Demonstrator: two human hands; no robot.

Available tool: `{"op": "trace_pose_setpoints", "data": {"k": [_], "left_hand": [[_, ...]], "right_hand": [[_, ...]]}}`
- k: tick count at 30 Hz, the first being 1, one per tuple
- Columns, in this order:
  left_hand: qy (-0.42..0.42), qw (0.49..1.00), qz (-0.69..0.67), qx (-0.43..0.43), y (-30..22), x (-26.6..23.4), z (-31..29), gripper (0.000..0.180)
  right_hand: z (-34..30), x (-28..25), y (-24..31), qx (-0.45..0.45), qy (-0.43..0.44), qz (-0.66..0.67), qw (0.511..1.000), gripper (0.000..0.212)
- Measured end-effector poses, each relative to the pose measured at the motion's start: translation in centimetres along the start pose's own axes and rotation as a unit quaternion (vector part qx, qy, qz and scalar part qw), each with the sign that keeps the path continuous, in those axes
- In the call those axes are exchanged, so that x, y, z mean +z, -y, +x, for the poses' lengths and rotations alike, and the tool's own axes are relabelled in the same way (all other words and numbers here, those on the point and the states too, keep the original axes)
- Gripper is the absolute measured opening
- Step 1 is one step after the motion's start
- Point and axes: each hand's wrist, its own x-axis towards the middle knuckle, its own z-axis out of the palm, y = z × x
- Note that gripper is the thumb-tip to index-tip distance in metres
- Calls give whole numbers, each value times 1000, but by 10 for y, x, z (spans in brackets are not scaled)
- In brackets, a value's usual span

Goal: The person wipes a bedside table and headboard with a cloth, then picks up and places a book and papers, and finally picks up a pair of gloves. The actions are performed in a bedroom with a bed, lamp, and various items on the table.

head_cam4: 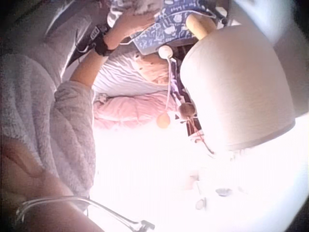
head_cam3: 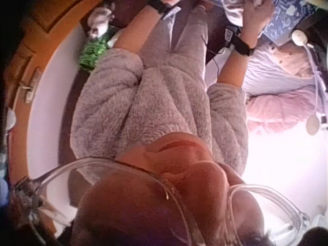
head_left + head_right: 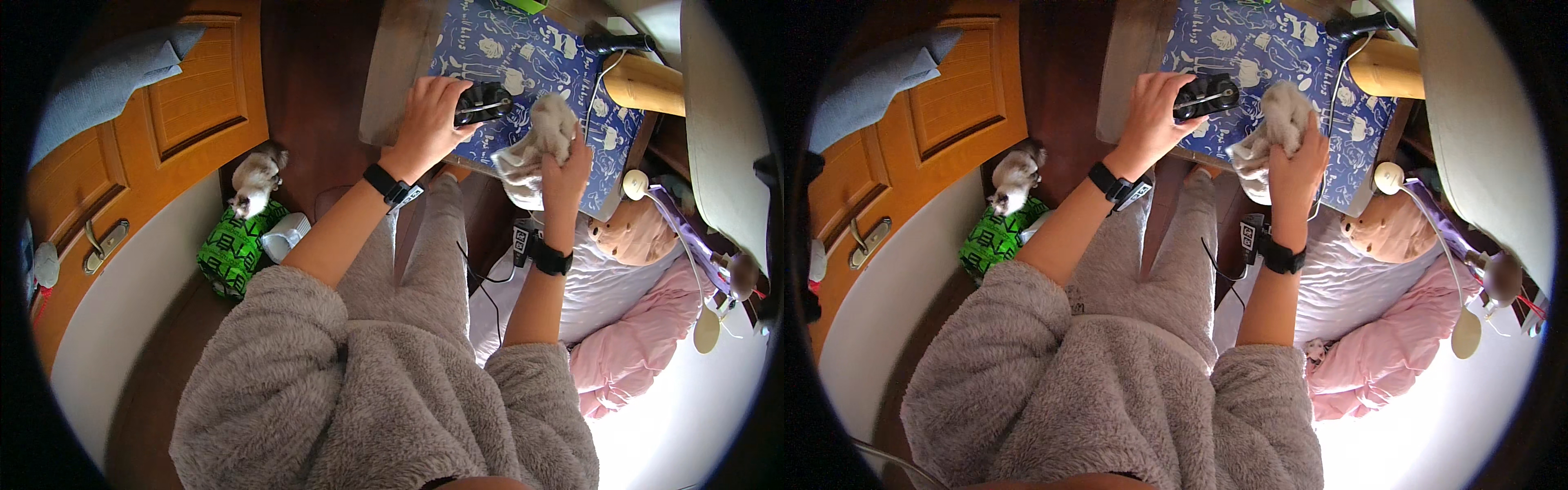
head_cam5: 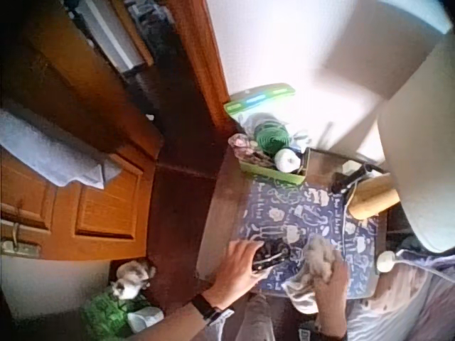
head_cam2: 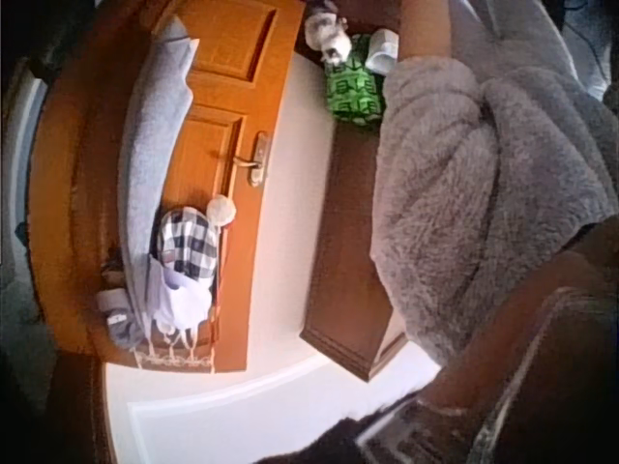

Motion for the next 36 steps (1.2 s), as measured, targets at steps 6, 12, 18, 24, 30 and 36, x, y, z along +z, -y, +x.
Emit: {"op": "trace_pose_setpoints", "data": {"k": [6, 12, 18, 24, 30, 36], "left_hand": [[-11, 1000, -6, -27, 6, 3, -11, 65], [-18, 999, -17, -33, 8, 6, -16, 65], [-13, 998, -38, -57, 8, 6, -19, 64], [27, 977, -179, -110, -22, -20, -65, 47], [187, 739, -510, -399, -38, -62, -83, 44], [105, 865, -397, -289, 28, -91, -22, 40]], "right_hand": [[50, 10, 31, -273, 56, -32, 960, 53], [87, 24, 8, -301, 96, -169, 934, 43], [41, -19, 11, -67, 127, -299, 943, 43], [-56, -26, 58, -26, 258, -158, 953, 54], [-91, 3, 82, -117, 340, 214, 908, 69], [-41, 24, 58, -86, 80, 96, 988, 80]]}}
